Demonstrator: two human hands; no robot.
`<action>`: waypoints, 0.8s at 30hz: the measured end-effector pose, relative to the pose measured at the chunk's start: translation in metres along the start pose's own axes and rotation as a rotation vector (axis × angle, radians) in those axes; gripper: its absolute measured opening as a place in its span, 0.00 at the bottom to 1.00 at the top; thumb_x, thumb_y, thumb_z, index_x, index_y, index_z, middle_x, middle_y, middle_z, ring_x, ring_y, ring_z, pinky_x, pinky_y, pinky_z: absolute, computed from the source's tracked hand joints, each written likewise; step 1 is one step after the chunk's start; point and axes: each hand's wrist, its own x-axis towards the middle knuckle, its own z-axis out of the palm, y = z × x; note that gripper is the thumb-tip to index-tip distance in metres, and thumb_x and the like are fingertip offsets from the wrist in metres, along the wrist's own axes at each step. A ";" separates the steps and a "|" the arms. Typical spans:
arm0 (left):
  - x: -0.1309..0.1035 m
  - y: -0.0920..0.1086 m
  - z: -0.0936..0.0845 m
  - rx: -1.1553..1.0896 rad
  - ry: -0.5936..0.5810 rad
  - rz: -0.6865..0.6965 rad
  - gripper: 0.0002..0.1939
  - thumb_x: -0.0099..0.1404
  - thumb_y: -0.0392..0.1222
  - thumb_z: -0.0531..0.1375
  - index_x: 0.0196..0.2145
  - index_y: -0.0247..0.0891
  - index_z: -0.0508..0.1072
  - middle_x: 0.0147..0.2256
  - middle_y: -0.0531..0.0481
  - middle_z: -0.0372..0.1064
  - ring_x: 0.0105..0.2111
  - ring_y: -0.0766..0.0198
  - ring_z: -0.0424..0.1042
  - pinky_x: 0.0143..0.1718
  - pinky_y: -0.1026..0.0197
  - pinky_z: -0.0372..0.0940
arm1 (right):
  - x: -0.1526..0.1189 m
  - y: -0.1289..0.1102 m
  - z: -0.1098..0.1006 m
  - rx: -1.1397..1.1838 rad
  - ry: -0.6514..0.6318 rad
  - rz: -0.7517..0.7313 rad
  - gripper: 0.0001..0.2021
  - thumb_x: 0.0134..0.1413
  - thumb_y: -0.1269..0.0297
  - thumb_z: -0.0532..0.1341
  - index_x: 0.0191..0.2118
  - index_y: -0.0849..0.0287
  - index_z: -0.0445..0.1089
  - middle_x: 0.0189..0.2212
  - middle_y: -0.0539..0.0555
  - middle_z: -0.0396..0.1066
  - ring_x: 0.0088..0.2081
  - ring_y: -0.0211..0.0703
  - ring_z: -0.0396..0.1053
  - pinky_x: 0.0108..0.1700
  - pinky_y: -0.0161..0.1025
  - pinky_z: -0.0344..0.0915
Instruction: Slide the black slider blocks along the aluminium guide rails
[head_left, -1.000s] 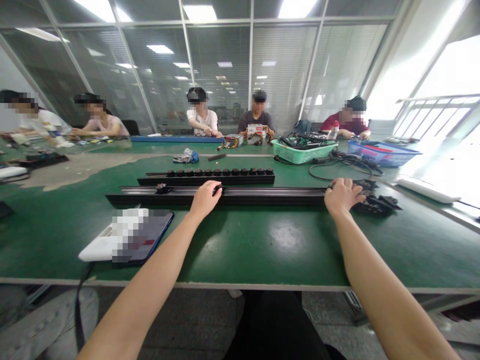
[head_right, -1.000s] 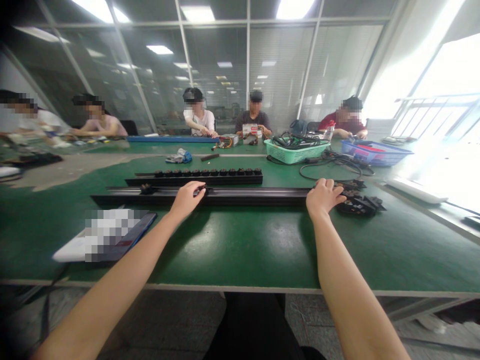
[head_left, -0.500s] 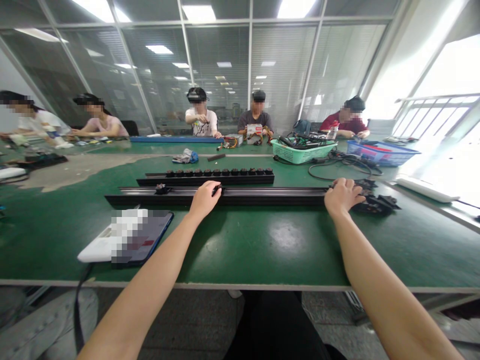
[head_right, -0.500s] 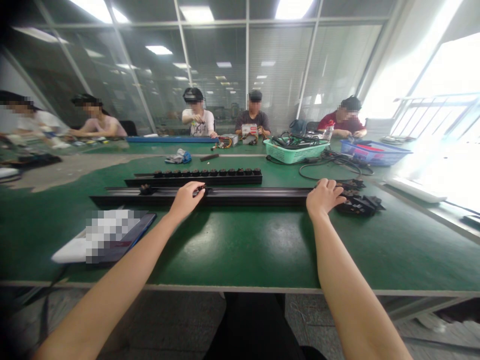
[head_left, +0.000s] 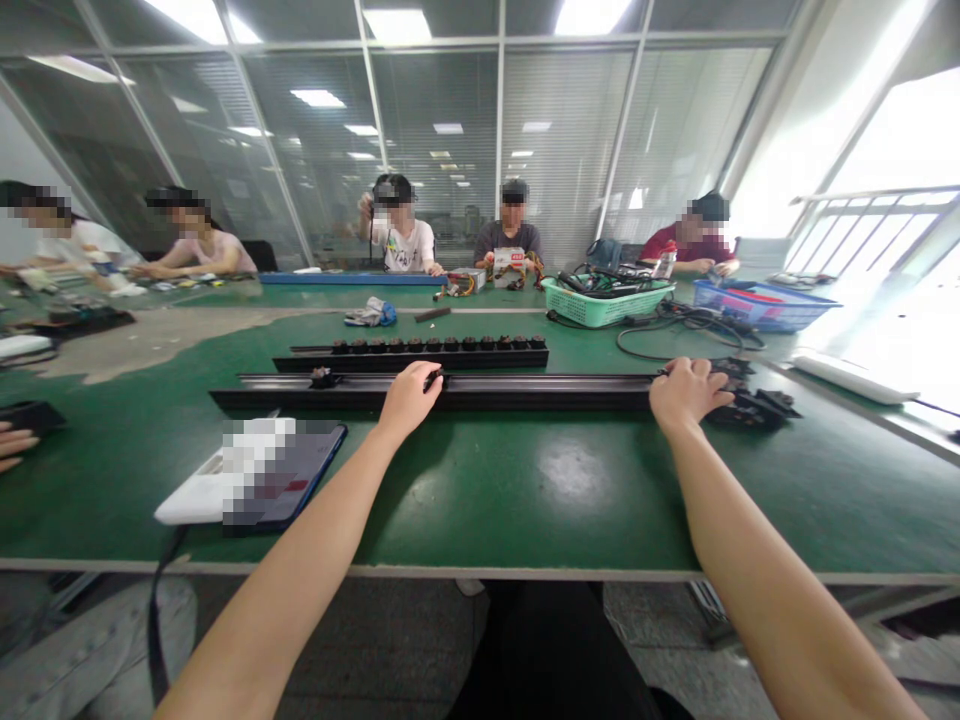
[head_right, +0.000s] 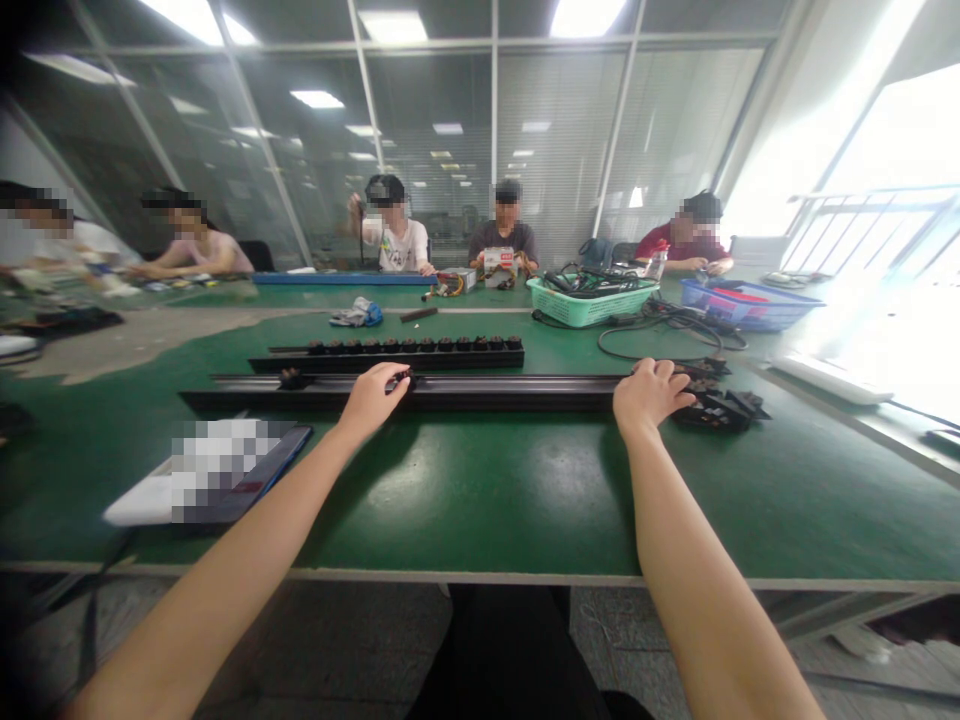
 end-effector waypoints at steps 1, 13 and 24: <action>0.000 0.000 0.000 -0.003 0.001 -0.002 0.15 0.69 0.42 0.56 0.48 0.38 0.78 0.50 0.42 0.77 0.50 0.52 0.76 0.56 0.49 0.71 | 0.000 0.000 0.000 0.002 0.005 0.000 0.16 0.61 0.68 0.51 0.49 0.60 0.72 0.54 0.65 0.62 0.53 0.60 0.54 0.54 0.60 0.53; 0.000 0.001 -0.001 -0.006 0.002 0.006 0.15 0.70 0.42 0.56 0.48 0.37 0.78 0.50 0.40 0.77 0.50 0.51 0.76 0.57 0.48 0.70 | -0.004 -0.008 0.003 -0.107 -0.034 -0.045 0.20 0.65 0.63 0.51 0.53 0.67 0.73 0.57 0.71 0.61 0.59 0.67 0.54 0.56 0.63 0.53; 0.000 -0.001 0.000 -0.004 0.010 0.011 0.15 0.70 0.42 0.56 0.48 0.38 0.78 0.50 0.41 0.77 0.50 0.52 0.76 0.56 0.48 0.70 | -0.017 -0.024 0.004 -0.120 -0.123 -0.046 0.36 0.71 0.50 0.44 0.65 0.82 0.62 0.65 0.81 0.54 0.68 0.72 0.46 0.64 0.69 0.47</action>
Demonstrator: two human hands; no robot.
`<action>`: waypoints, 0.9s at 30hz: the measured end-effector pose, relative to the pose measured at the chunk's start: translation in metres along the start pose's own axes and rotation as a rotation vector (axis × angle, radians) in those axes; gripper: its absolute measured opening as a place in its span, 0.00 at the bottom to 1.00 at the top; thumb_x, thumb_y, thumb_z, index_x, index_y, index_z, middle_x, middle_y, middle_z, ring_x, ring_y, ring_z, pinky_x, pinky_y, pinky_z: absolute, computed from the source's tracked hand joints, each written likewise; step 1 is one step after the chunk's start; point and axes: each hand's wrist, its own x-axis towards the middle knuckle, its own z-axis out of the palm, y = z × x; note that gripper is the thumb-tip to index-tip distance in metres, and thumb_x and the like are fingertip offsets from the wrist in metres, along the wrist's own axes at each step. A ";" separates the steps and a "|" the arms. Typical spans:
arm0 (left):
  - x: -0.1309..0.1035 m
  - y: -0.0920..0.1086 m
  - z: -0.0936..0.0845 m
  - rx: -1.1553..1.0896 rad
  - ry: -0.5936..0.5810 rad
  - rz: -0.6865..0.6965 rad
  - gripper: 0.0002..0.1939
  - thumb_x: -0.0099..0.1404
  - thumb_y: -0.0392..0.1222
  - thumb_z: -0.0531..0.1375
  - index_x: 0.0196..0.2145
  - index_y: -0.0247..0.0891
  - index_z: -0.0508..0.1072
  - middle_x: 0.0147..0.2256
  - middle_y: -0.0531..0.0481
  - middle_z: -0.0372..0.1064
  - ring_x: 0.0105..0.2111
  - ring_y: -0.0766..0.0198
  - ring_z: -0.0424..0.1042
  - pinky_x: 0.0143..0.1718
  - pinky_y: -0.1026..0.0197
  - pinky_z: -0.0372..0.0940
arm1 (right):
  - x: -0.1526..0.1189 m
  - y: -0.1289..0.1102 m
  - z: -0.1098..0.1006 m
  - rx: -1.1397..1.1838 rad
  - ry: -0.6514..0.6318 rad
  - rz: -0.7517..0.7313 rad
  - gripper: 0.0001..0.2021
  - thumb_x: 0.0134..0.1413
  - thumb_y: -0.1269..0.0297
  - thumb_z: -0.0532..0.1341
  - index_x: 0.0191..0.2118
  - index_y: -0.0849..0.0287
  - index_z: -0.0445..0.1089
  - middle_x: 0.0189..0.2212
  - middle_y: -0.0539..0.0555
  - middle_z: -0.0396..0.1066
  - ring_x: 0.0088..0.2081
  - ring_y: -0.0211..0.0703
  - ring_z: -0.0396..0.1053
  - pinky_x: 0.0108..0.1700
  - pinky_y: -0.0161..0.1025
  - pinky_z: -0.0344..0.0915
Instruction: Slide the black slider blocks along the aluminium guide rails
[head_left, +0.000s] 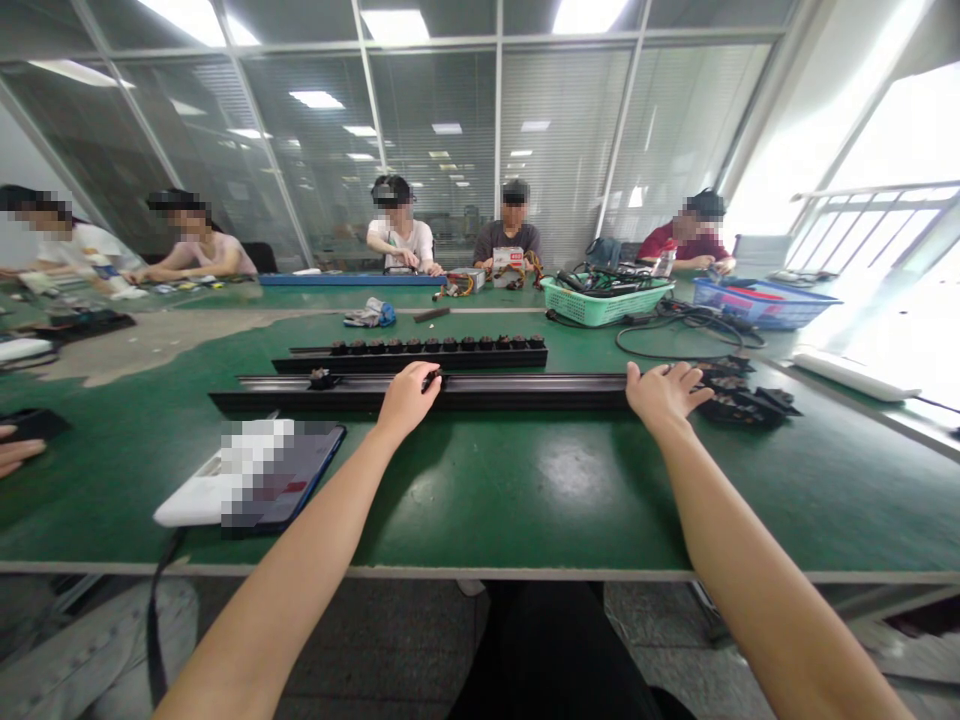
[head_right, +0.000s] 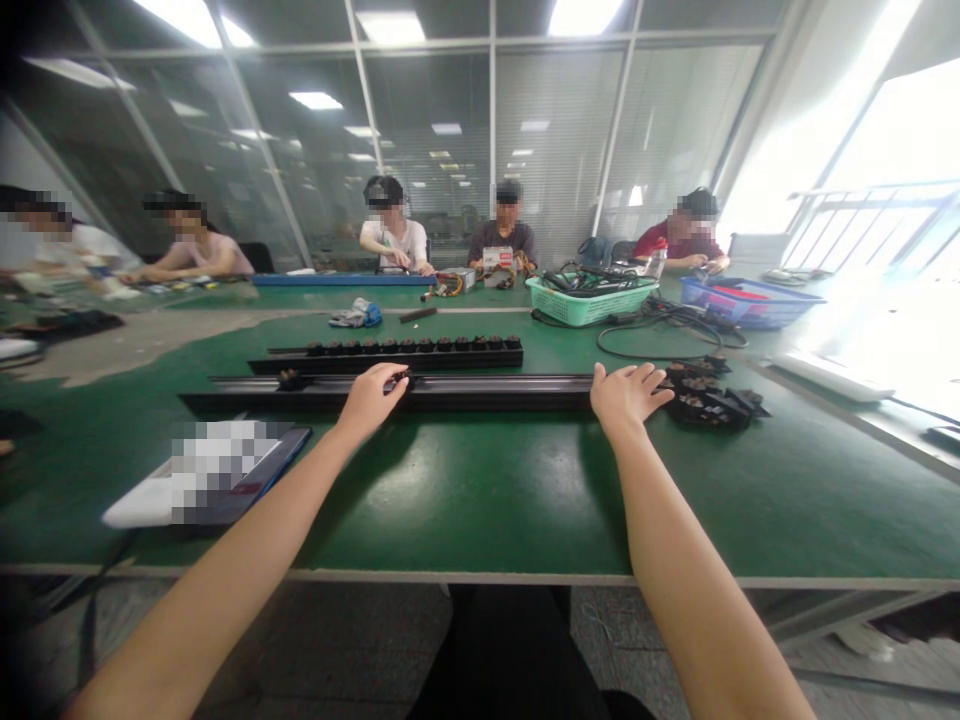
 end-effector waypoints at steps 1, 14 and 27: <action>0.000 -0.001 0.000 0.001 0.000 0.003 0.15 0.70 0.42 0.56 0.48 0.37 0.78 0.50 0.41 0.77 0.49 0.52 0.76 0.56 0.48 0.71 | -0.001 -0.001 -0.002 0.008 -0.015 0.002 0.37 0.71 0.49 0.43 0.66 0.83 0.60 0.66 0.81 0.53 0.69 0.72 0.45 0.65 0.69 0.47; 0.000 0.000 0.000 -0.002 0.001 0.016 0.15 0.69 0.41 0.56 0.48 0.34 0.78 0.50 0.39 0.77 0.50 0.50 0.77 0.56 0.48 0.71 | -0.004 -0.003 -0.010 0.094 -0.139 -0.017 0.35 0.70 0.58 0.39 0.73 0.81 0.47 0.74 0.79 0.38 0.75 0.62 0.36 0.68 0.74 0.43; 0.000 0.001 -0.001 -0.001 0.001 0.004 0.14 0.70 0.41 0.57 0.48 0.36 0.78 0.50 0.40 0.77 0.49 0.51 0.77 0.55 0.48 0.71 | -0.003 -0.007 -0.008 0.064 -0.079 0.034 0.34 0.67 0.62 0.45 0.67 0.90 0.54 0.70 0.86 0.44 0.73 0.70 0.43 0.69 0.70 0.43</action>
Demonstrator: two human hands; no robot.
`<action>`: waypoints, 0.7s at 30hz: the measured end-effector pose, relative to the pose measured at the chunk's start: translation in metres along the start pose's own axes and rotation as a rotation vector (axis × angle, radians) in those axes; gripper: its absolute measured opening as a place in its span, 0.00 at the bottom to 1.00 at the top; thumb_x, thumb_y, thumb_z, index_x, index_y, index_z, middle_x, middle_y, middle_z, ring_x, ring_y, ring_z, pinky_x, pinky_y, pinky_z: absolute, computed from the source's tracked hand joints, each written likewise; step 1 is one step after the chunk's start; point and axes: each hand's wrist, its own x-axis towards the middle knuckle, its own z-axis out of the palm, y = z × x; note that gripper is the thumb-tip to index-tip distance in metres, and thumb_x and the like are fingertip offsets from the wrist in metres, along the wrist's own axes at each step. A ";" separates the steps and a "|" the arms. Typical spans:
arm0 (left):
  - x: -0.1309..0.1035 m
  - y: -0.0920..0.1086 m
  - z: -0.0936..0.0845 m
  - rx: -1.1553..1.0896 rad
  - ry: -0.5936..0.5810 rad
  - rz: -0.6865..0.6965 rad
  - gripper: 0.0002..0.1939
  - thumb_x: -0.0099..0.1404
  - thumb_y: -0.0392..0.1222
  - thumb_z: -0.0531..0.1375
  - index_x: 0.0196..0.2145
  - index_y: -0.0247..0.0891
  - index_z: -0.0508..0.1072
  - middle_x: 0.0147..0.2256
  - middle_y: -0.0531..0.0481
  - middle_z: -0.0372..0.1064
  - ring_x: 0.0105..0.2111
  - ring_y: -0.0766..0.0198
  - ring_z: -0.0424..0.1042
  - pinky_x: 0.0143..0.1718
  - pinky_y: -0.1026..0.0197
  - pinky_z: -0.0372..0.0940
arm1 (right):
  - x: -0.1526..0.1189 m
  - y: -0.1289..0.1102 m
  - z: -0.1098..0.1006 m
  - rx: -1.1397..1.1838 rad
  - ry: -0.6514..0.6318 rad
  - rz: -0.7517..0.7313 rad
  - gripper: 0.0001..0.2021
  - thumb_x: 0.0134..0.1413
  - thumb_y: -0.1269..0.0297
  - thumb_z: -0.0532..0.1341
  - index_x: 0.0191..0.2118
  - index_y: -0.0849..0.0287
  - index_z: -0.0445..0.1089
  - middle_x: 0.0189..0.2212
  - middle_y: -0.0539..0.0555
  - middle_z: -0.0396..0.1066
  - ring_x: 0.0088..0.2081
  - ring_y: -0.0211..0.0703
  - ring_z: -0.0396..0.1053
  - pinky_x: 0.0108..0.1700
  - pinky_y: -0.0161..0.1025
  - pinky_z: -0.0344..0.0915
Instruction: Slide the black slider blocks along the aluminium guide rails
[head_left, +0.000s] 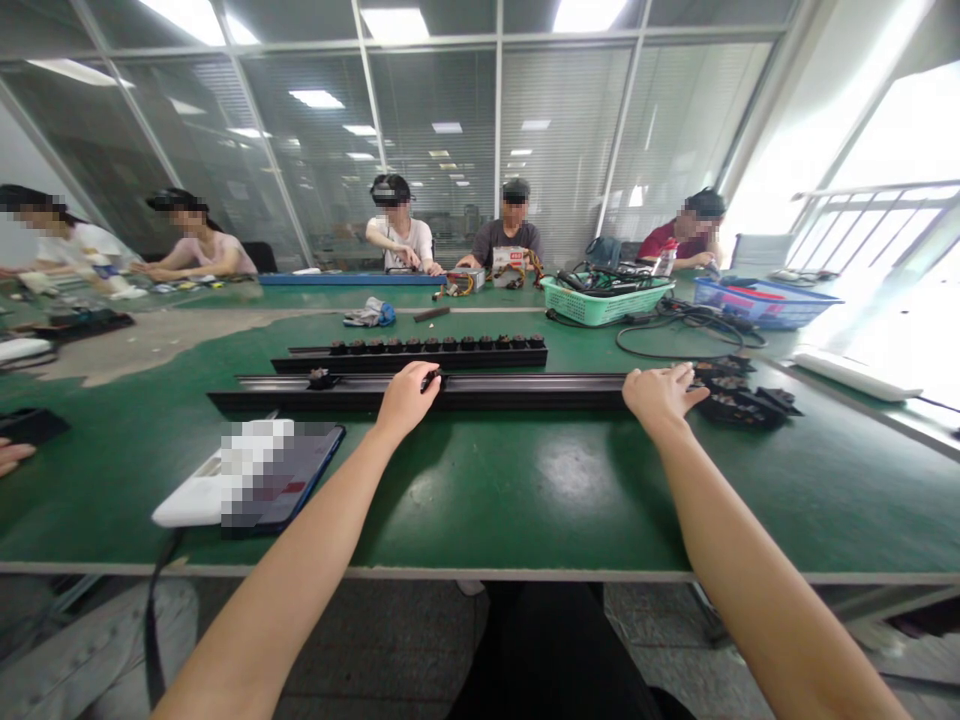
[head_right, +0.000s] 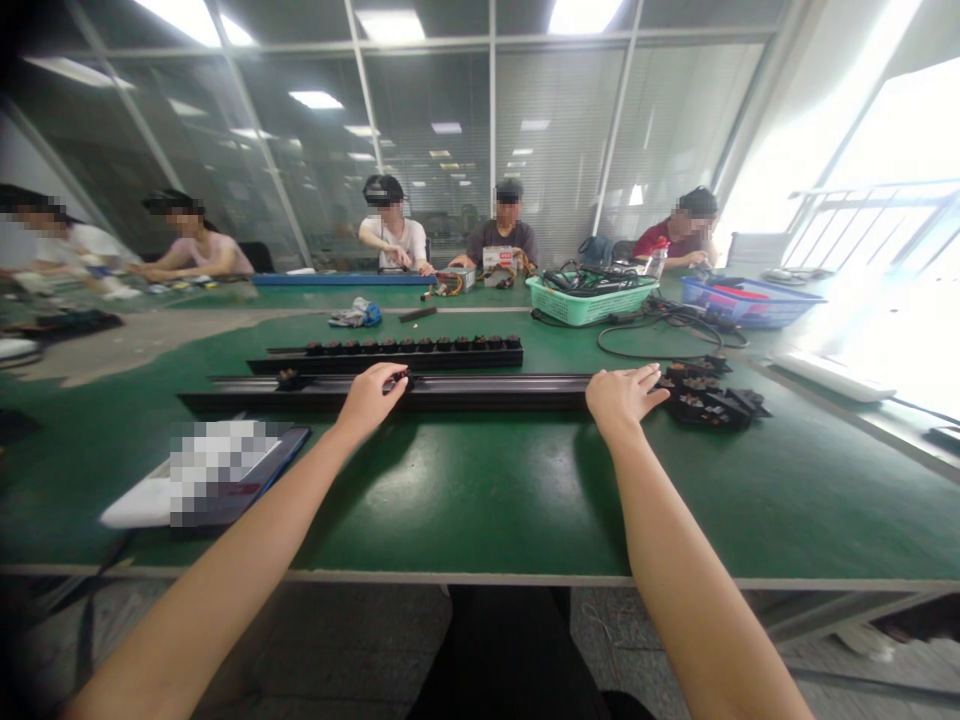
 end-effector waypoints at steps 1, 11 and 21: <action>0.000 0.000 0.000 0.001 0.000 0.000 0.14 0.70 0.41 0.57 0.48 0.36 0.78 0.50 0.40 0.77 0.49 0.51 0.77 0.55 0.49 0.71 | -0.001 -0.001 0.000 0.009 0.004 0.016 0.35 0.67 0.62 0.46 0.67 0.92 0.53 0.70 0.87 0.44 0.73 0.71 0.44 0.69 0.70 0.43; 0.000 -0.001 0.000 0.006 0.000 0.009 0.14 0.70 0.41 0.56 0.48 0.36 0.78 0.50 0.40 0.77 0.49 0.52 0.77 0.56 0.48 0.71 | 0.002 -0.003 -0.002 0.035 -0.045 0.125 0.34 0.68 0.63 0.46 0.69 0.90 0.52 0.69 0.91 0.43 0.73 0.77 0.40 0.68 0.71 0.42; 0.001 0.001 0.000 0.002 -0.002 -0.006 0.14 0.69 0.41 0.56 0.48 0.36 0.78 0.50 0.41 0.77 0.49 0.52 0.76 0.56 0.49 0.70 | 0.004 -0.004 0.008 0.102 -0.078 0.175 0.44 0.69 0.46 0.46 0.73 0.87 0.40 0.72 0.88 0.29 0.74 0.74 0.26 0.70 0.70 0.33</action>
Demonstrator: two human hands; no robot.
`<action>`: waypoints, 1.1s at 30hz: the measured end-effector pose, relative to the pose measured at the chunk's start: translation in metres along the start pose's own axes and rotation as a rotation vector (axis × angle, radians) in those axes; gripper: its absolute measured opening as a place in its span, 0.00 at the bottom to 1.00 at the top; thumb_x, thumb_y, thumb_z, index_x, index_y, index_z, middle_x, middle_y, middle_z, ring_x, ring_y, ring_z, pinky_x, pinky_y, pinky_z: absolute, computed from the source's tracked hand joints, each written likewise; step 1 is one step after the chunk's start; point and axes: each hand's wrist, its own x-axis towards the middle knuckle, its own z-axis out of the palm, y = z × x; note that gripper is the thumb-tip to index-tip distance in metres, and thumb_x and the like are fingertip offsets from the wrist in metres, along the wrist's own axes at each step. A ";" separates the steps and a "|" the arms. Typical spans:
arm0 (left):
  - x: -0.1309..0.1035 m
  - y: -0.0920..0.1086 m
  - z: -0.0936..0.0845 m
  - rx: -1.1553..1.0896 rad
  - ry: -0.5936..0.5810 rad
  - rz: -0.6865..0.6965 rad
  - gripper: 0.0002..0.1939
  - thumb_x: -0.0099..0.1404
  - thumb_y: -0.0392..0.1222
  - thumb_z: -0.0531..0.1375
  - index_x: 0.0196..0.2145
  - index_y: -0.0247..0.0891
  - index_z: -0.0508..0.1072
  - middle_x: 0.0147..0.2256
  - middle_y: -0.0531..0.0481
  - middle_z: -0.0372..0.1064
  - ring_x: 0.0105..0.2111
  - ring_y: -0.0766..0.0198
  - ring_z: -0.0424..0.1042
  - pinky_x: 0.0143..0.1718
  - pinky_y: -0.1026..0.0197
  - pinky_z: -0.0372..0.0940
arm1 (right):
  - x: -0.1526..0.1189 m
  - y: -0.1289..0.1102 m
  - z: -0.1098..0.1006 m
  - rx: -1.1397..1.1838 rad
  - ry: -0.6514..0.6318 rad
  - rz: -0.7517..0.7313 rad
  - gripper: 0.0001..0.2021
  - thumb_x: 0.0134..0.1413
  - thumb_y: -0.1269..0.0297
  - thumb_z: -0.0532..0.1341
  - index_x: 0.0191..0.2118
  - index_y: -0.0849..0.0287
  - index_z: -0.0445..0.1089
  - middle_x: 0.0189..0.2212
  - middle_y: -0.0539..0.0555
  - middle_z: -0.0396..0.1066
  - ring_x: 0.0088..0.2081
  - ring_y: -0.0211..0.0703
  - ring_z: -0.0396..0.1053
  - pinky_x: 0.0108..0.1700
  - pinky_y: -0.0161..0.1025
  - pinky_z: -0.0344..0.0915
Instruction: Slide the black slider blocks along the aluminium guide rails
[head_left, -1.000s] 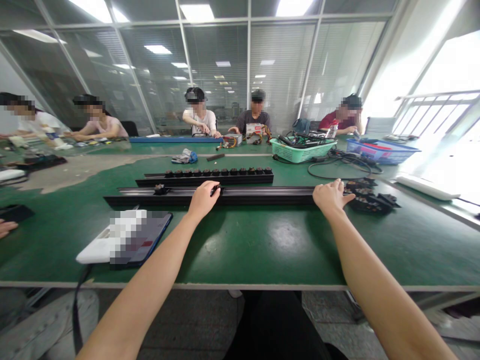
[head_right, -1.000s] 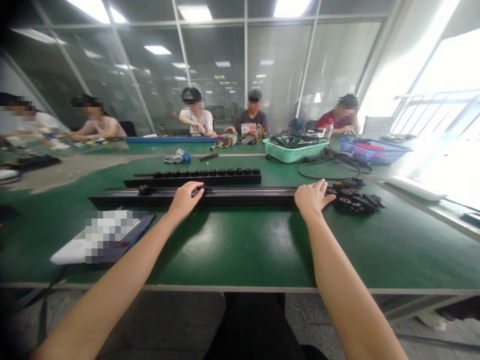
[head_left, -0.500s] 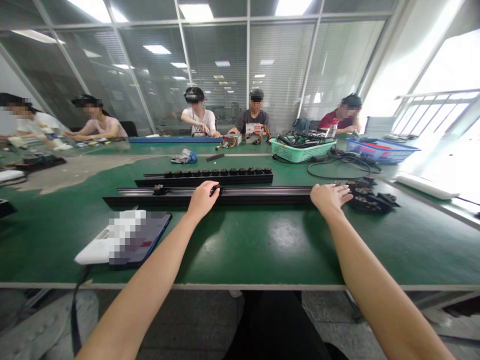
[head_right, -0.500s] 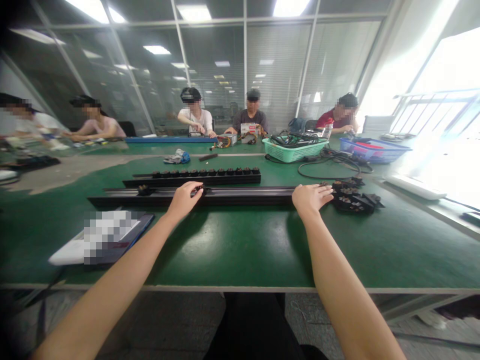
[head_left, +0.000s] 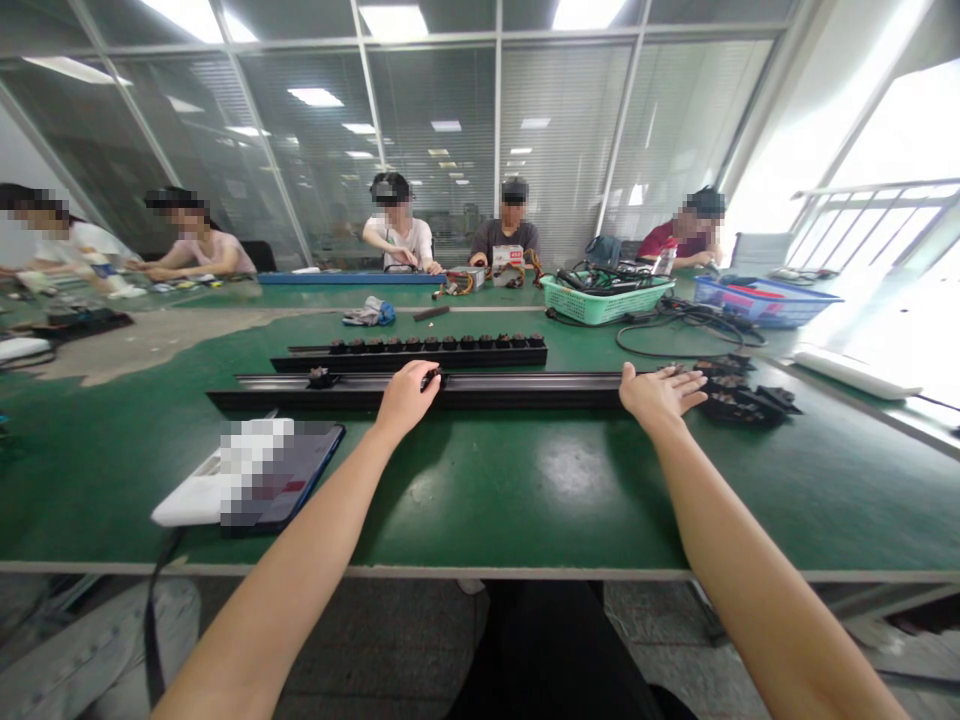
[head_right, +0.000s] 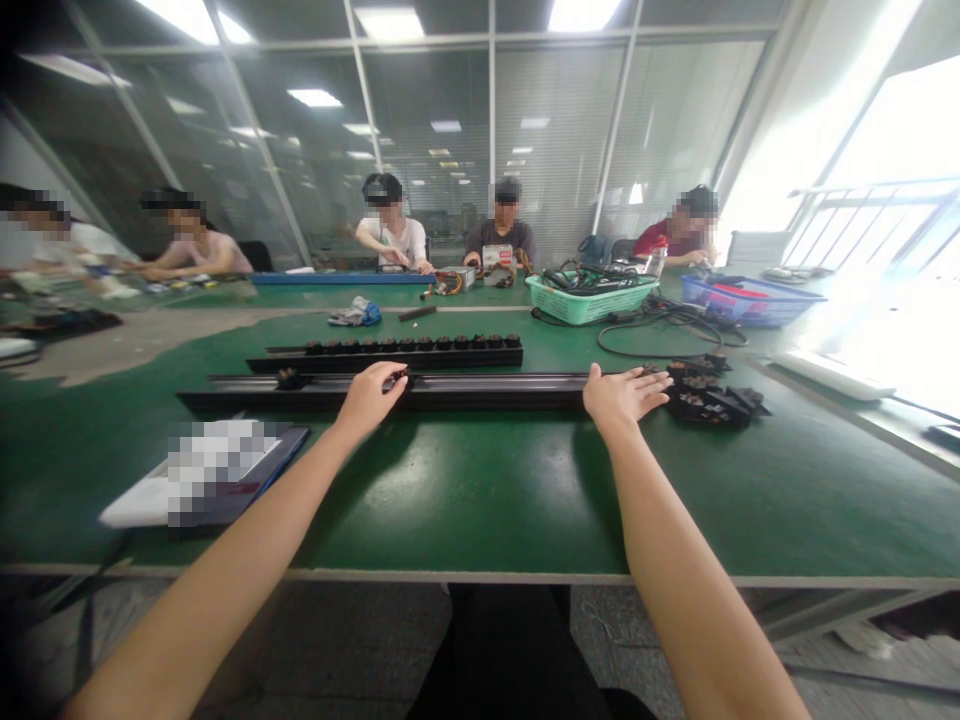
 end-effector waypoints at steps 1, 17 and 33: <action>0.000 0.000 0.000 -0.003 0.001 0.000 0.14 0.69 0.41 0.56 0.48 0.36 0.78 0.50 0.41 0.77 0.49 0.51 0.76 0.56 0.49 0.70 | 0.000 0.001 0.001 0.008 -0.002 0.002 0.46 0.69 0.44 0.45 0.73 0.86 0.39 0.72 0.87 0.28 0.74 0.74 0.24 0.70 0.70 0.33; 0.000 -0.001 0.000 0.004 -0.002 0.003 0.14 0.69 0.41 0.56 0.48 0.36 0.78 0.50 0.40 0.77 0.49 0.52 0.76 0.56 0.48 0.70 | 0.017 0.013 0.002 0.018 0.045 0.019 0.38 0.68 0.58 0.45 0.73 0.86 0.42 0.72 0.86 0.31 0.75 0.73 0.27 0.69 0.73 0.35; 0.000 -0.001 0.000 0.005 -0.012 -0.007 0.14 0.70 0.41 0.56 0.49 0.38 0.78 0.50 0.42 0.77 0.50 0.52 0.76 0.56 0.48 0.70 | 0.035 0.023 -0.030 -0.243 0.105 -0.088 0.21 0.62 0.77 0.50 0.55 0.73 0.74 0.56 0.78 0.69 0.61 0.68 0.65 0.65 0.68 0.45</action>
